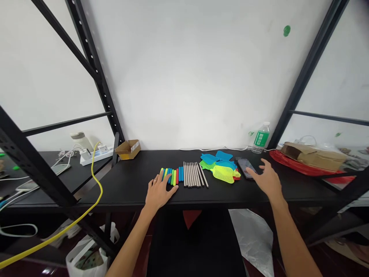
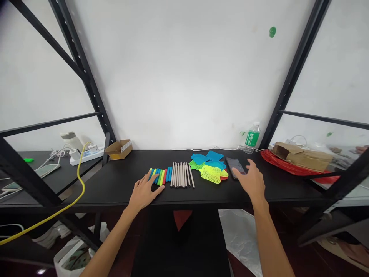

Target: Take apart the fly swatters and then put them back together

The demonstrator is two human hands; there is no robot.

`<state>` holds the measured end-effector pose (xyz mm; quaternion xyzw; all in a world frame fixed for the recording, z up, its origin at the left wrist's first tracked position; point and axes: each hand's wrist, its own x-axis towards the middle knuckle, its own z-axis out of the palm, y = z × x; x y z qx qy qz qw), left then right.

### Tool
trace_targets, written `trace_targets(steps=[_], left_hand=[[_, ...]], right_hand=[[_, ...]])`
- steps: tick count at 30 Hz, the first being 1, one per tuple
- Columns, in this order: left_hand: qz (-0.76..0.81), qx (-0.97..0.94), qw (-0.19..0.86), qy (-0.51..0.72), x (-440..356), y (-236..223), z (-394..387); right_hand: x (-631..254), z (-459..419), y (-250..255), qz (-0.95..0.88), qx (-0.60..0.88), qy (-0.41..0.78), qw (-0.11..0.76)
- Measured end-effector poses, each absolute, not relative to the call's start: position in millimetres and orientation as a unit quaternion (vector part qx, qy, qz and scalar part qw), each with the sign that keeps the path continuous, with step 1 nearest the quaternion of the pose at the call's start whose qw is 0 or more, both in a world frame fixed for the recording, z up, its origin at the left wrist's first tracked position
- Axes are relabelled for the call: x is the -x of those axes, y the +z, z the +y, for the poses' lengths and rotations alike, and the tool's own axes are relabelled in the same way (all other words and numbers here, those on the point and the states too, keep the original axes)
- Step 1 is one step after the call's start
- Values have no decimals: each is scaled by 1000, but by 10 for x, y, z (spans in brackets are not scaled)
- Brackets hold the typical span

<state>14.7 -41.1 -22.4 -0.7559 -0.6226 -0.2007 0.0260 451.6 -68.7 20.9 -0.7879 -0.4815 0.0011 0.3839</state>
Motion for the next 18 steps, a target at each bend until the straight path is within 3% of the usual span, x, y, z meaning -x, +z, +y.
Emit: trace_targets(steps=[2, 5, 18], left_hand=[[-621, 757, 27, -203, -147, -226, -417], [-622, 756, 27, -203, -150, -228, -419], [-622, 756, 33, -199, -154, -227, -431]], right_hand=[[-4671, -614, 15, -452, 841, 9, 296], [-4726, -525, -169, -461, 855, -16, 237], [-5128, -383, -271, -402, 883, -82, 226]])
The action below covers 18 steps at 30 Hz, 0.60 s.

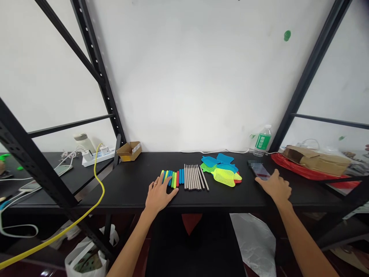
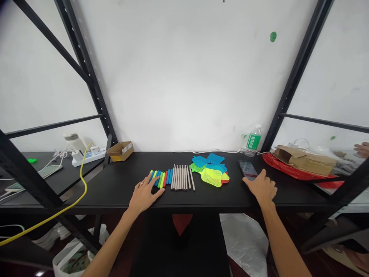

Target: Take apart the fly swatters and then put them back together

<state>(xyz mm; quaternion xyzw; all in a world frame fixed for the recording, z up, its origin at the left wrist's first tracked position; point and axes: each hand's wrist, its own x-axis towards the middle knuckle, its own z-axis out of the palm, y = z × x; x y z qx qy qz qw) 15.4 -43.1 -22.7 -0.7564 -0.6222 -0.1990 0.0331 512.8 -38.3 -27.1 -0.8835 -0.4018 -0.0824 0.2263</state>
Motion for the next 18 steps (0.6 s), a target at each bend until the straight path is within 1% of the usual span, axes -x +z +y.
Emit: trace_targets(steps=[6, 10, 18], left_hand=[[-624, 757, 35, -192, -161, -206, -422], [-625, 756, 32, -190, -161, -210, -409], [-624, 757, 42, -191, -163, -223, -404]], right_hand=[[-5439, -474, -279, -392, 885, -59, 245], [-5355, -542, -289, -385, 883, -57, 261], [-5308, -511, -291, -381, 883, -75, 265]])
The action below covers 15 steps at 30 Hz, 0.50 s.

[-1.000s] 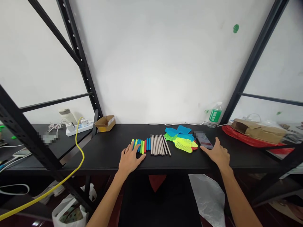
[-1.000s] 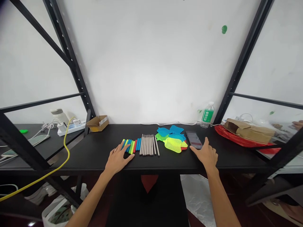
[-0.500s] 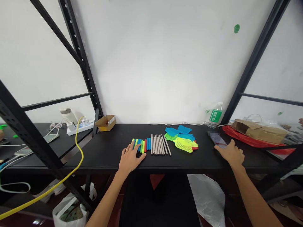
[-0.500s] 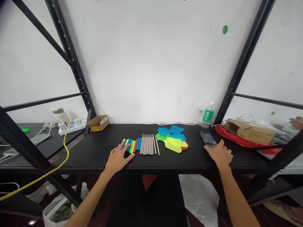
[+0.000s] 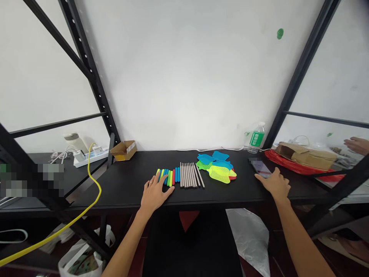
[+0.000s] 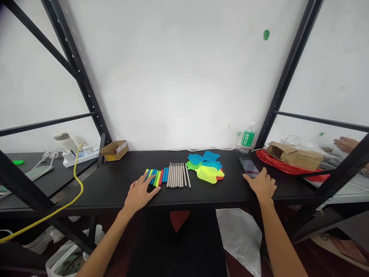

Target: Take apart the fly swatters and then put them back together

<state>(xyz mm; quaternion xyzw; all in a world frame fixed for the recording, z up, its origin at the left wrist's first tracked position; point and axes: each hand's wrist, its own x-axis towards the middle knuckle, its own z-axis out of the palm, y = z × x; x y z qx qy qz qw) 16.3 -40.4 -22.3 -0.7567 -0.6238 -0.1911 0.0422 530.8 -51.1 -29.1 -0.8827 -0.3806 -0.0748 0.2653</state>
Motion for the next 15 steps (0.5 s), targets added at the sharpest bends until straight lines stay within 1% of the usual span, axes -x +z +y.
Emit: trace_targets(steps=[15], left_hand=[[-615, 761, 49, -201, -155, -235, -384]], right_hand=[[-5197, -714, -339, -424, 858, -42, 285]])
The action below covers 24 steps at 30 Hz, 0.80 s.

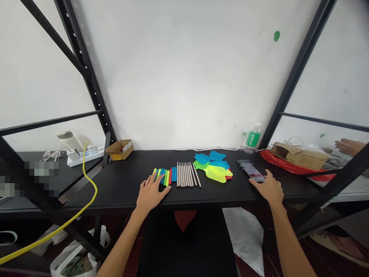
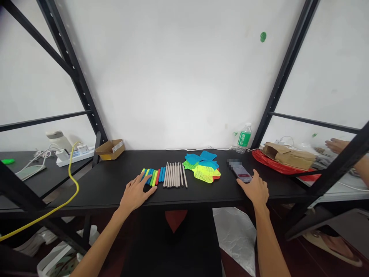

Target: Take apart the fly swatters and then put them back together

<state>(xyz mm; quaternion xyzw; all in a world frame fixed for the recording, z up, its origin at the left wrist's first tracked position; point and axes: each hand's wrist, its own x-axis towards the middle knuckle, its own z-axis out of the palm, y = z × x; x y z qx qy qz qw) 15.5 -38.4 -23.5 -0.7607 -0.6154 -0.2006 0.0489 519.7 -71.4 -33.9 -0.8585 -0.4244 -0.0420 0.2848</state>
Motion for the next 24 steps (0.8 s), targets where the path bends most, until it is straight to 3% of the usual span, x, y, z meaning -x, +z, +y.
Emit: trace_targets(steps=[7, 13, 17, 24], left_hand=[[-619, 757, 53, -201, -144, -242, -366], [-619, 760, 48, -193, -146, -247, -364], [-621, 758, 42, -195, -162, -238, -368], [-616, 761, 42, -200, -156, -238, -376]], right_hand=[[-5067, -671, -294, -398, 839, -50, 368], [-4654, -529, -79, -529, 688, -133, 479], [-4141, -542, 28, -634, 606, -79, 474], [-3396, -736, -164, -773, 509, 77, 371]])
